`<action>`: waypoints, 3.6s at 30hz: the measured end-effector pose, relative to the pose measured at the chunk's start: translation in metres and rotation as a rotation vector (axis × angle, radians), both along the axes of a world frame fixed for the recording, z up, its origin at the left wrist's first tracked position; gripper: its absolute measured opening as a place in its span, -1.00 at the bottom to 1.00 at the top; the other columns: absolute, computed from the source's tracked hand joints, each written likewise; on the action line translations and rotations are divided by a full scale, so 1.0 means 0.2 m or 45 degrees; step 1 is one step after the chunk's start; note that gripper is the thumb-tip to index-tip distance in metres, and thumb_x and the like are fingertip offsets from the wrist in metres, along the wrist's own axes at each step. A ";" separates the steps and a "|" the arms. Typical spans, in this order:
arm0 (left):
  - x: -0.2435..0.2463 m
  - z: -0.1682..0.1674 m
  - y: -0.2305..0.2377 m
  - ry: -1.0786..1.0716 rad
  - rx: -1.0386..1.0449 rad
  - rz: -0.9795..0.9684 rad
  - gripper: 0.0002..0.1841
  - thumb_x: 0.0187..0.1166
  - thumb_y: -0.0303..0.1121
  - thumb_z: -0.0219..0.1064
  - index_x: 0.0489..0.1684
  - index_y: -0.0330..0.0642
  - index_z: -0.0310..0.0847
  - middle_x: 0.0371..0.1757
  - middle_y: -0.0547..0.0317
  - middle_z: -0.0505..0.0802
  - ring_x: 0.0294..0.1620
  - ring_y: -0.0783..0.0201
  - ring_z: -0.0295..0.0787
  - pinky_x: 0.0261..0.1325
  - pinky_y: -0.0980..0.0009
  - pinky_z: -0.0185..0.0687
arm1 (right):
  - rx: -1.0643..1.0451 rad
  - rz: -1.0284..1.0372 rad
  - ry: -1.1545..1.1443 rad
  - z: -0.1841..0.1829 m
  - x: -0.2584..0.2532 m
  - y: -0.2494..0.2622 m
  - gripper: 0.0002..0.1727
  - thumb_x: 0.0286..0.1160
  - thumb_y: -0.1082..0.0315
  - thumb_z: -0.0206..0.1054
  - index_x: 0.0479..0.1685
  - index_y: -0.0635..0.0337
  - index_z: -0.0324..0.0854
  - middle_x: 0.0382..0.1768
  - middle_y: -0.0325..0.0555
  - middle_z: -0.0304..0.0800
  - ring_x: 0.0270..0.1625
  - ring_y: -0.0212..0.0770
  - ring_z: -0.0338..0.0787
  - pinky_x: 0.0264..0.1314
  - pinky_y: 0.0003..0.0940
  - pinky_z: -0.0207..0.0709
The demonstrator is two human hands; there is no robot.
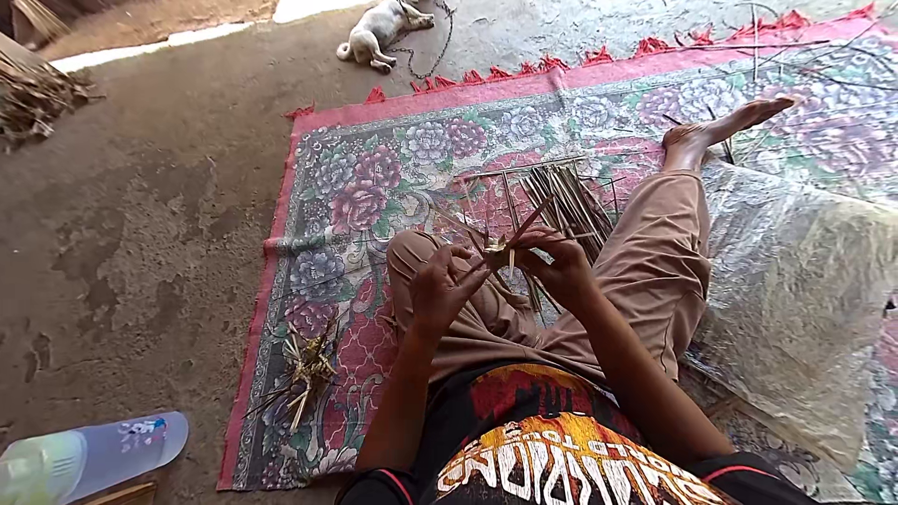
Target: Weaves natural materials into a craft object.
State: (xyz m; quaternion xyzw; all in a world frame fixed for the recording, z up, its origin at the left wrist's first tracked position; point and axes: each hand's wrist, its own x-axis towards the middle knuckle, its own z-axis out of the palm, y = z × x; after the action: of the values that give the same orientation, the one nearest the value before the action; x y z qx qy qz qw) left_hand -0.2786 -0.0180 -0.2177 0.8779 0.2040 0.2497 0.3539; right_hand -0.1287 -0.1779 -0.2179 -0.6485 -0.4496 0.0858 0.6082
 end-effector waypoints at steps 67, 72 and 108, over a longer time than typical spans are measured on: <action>0.16 -0.41 -0.03 -0.833 -0.183 -0.186 -0.68 0.71 -0.21 0.25 -0.47 -0.18 0.57 -0.16 0.14 0.79 0.05 0.38 0.74 0.15 0.51 0.66 | -0.103 0.456 1.200 -0.22 -0.21 0.16 -0.92 0.54 0.45 0.25 -0.30 0.18 0.61 -0.53 -0.35 0.59 -0.53 -0.47 0.55 -0.36 -0.49 0.54; 0.16 -0.32 -0.08 -0.745 -0.693 -0.203 -0.76 0.74 -0.24 0.15 -0.26 -0.15 0.63 -0.10 0.32 0.83 -0.01 0.52 0.76 0.09 0.50 0.69 | -0.149 0.635 1.131 -0.14 -0.11 0.12 -0.84 0.56 0.33 0.12 -0.23 0.07 0.62 -0.51 -0.44 0.66 -0.46 -0.49 0.65 -0.25 -0.43 0.66; 0.13 -0.16 -0.05 -0.921 -1.409 -0.278 -0.60 0.72 -0.21 0.29 0.50 0.00 0.61 0.40 0.10 0.76 0.24 0.24 0.79 0.31 0.31 0.73 | 0.017 0.612 1.197 -0.11 -0.14 0.08 -0.85 0.60 0.37 0.28 -0.03 0.10 0.75 -0.19 -0.23 0.81 -0.15 -0.34 0.80 0.10 -0.25 0.75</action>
State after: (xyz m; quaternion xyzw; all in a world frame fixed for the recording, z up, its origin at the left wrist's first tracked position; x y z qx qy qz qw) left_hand -0.2528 -0.0284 -0.2503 0.4437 0.0807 0.3496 0.8212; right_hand -0.1558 -0.1610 -0.2404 -0.4147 -0.2647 0.5017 0.7115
